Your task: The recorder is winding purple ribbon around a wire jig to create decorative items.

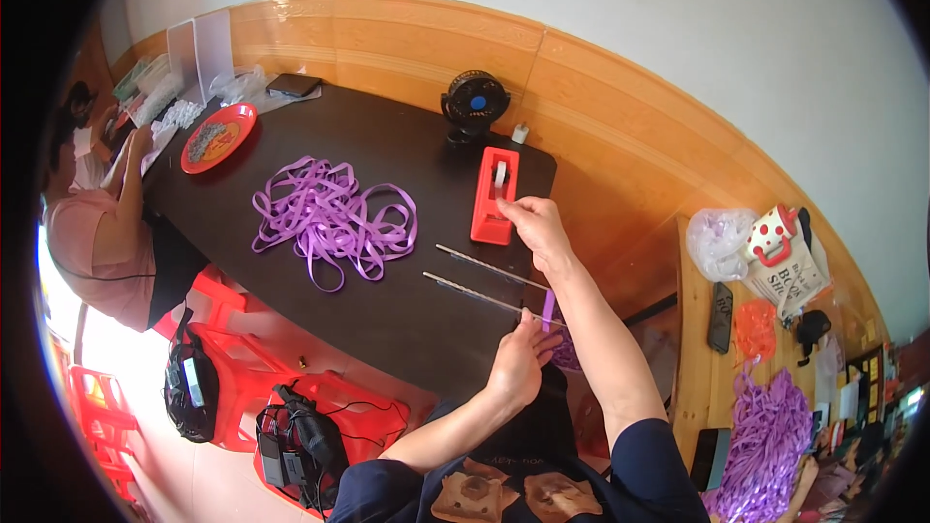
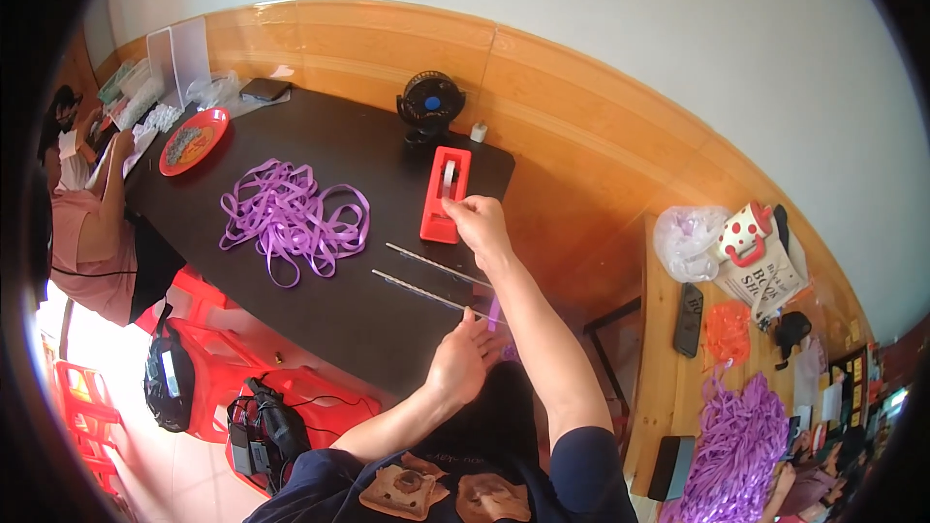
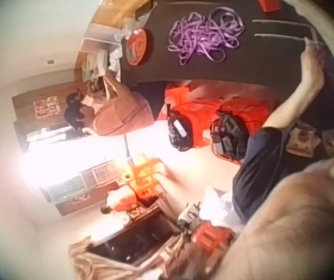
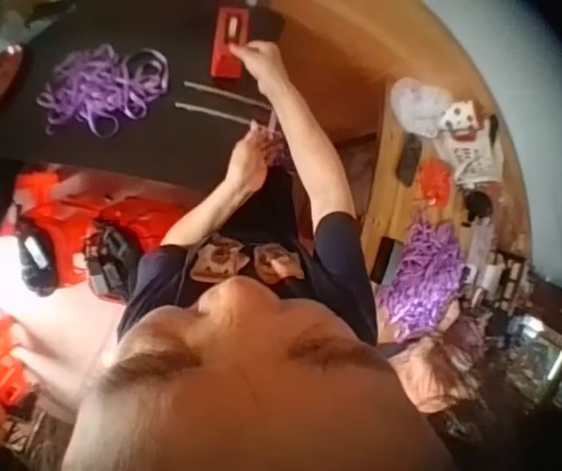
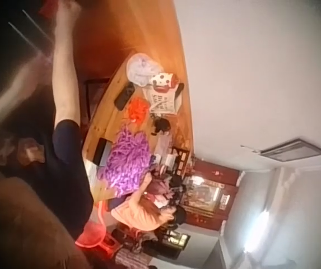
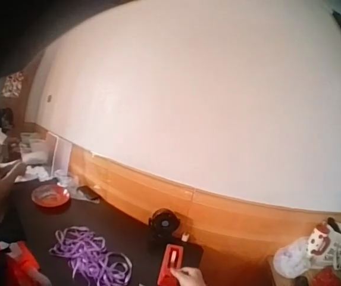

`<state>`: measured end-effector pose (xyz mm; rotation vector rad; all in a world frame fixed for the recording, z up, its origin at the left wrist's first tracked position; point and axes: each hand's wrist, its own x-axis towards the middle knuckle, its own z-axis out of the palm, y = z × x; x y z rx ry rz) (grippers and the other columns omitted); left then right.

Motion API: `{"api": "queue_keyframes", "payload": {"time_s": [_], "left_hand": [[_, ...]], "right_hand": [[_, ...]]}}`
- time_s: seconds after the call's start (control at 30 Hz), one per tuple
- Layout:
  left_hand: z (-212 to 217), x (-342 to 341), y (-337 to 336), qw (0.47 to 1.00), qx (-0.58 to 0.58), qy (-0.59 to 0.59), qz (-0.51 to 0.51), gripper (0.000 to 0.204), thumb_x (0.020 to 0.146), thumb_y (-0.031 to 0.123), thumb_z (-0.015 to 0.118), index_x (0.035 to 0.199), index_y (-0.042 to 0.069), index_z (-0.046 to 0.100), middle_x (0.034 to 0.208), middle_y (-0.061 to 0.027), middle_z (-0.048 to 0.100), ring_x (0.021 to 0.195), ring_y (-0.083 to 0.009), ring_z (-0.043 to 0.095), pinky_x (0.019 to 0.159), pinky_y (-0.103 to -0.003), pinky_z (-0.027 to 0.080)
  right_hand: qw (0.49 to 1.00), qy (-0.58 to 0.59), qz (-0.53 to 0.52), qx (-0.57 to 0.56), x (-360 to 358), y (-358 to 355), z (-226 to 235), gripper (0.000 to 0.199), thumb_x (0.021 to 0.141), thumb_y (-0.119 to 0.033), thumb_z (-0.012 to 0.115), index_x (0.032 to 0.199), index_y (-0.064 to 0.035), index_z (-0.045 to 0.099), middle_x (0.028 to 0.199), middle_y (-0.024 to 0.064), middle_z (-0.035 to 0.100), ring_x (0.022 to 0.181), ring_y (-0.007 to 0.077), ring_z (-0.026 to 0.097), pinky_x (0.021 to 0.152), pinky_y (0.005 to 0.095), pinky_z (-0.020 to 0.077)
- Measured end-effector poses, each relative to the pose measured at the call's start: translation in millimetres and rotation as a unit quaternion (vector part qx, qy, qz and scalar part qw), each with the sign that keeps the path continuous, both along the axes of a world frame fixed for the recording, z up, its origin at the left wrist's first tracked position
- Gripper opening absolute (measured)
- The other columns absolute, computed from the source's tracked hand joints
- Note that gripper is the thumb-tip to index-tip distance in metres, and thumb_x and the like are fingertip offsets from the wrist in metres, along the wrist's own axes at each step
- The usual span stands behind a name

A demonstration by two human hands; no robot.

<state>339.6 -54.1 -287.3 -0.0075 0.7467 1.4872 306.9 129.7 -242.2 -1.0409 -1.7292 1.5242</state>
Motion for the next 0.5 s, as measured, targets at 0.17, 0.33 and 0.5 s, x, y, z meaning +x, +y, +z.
{"api": "queue_keyframes", "payload": {"time_s": [0.17, 0.33, 0.5], "left_hand": [[2, 1, -1, 1.000, -0.004, 0.002, 0.017, 0.041, 0.097, 0.047, 0.046, 0.100, 0.007, 0.056, 0.102, -0.0054, 0.059, 0.097, -0.0179, 0.054, 0.083, -0.033, 0.035], [-8, -2, 4, 1.000, -0.001, -0.015, 0.009, 0.045, 0.100, 0.043, 0.039, 0.110, 0.001, 0.055, 0.099, -0.0060, 0.061, 0.088, -0.0169, 0.055, 0.077, -0.031, 0.040], [-10, -1, 4, 0.998, 0.041, -0.039, 0.025, 0.036, 0.099, 0.041, 0.043, 0.100, 0.008, 0.057, 0.098, -0.0032, 0.062, 0.090, -0.0140, 0.054, 0.078, -0.030, 0.035]], "right_hand": [[0.994, 0.083, -0.050, -0.051, -11, -10, 7, 0.008, 0.082, -0.006, 0.068, 0.078, -0.0002, 0.066, 0.077, 0.0041, 0.066, 0.074, 0.0093, 0.058, 0.071, 0.0242, 0.0424], [0.984, 0.132, -0.087, -0.078, -14, -29, 22, 0.004, 0.082, -0.003, 0.066, 0.079, 0.0004, 0.065, 0.078, 0.0045, 0.065, 0.076, 0.0101, 0.058, 0.075, 0.0237, 0.0421], [0.981, 0.160, -0.080, -0.080, -9, -57, 15, 0.005, 0.084, -0.004, 0.066, 0.083, 0.0007, 0.066, 0.080, 0.0045, 0.065, 0.076, 0.0095, 0.057, 0.075, 0.0230, 0.0414]]}}
